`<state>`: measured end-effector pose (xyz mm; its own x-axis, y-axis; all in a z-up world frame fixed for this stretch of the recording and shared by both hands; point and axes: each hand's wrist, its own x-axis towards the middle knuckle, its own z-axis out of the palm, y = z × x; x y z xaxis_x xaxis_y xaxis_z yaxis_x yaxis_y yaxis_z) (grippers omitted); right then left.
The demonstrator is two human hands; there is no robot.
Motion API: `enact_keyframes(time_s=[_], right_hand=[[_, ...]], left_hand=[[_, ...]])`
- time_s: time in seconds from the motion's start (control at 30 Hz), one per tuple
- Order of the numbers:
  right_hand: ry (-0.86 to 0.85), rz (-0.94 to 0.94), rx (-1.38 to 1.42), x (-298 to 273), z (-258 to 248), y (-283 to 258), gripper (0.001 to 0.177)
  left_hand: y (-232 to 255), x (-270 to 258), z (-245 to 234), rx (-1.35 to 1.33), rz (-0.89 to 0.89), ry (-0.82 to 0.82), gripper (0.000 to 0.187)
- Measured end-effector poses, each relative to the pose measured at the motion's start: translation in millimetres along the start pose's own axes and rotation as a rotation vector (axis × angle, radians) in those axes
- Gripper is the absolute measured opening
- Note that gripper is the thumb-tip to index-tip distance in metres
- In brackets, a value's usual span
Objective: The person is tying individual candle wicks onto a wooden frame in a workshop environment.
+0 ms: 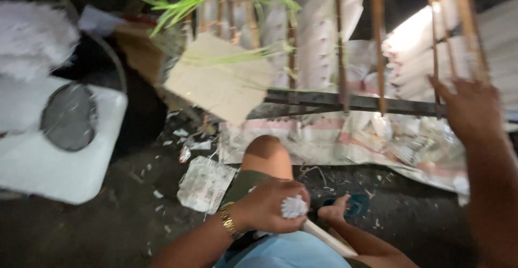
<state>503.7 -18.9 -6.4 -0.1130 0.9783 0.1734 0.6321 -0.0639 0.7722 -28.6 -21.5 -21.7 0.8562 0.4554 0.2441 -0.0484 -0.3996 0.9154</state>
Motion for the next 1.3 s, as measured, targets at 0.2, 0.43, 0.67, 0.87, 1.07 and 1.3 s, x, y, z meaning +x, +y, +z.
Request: enact_keyframes(time_s=[0.2,0.43,0.67,0.87,1.07,1.3], right_hand=[[0.085,0.121,0.241,67.9,-89.5,-46.4,0.057],[0.182,-0.231,0.968,147.7,-217.7,-140.9,0.025],[0.143,-0.216,1.220,176.7,-266.4,-200.7,0.015],[0.397,-0.177,1.017,183.6,-261.3,-241.3,0.018],[0.169,-0.127,1.003,193.3,-275.8,-239.8,0.011],[-0.121,0.401,2.062,210.2,-303.5,-171.1,0.009]], left_hand=[[-9.2,-2.1,7.2,0.028,-0.017,-0.047,0.021],[-6.8,-4.9,4.0,0.018,0.006,-0.010,0.023],[-10.3,-7.9,5.6,0.012,0.081,0.058,0.023],[-4.9,-8.9,4.6,-0.014,0.072,0.042,0.020],[-5.7,-10.8,4.8,0.014,0.062,0.064,0.023],[-16.1,-10.7,9.9,0.032,0.102,0.075,0.025]])
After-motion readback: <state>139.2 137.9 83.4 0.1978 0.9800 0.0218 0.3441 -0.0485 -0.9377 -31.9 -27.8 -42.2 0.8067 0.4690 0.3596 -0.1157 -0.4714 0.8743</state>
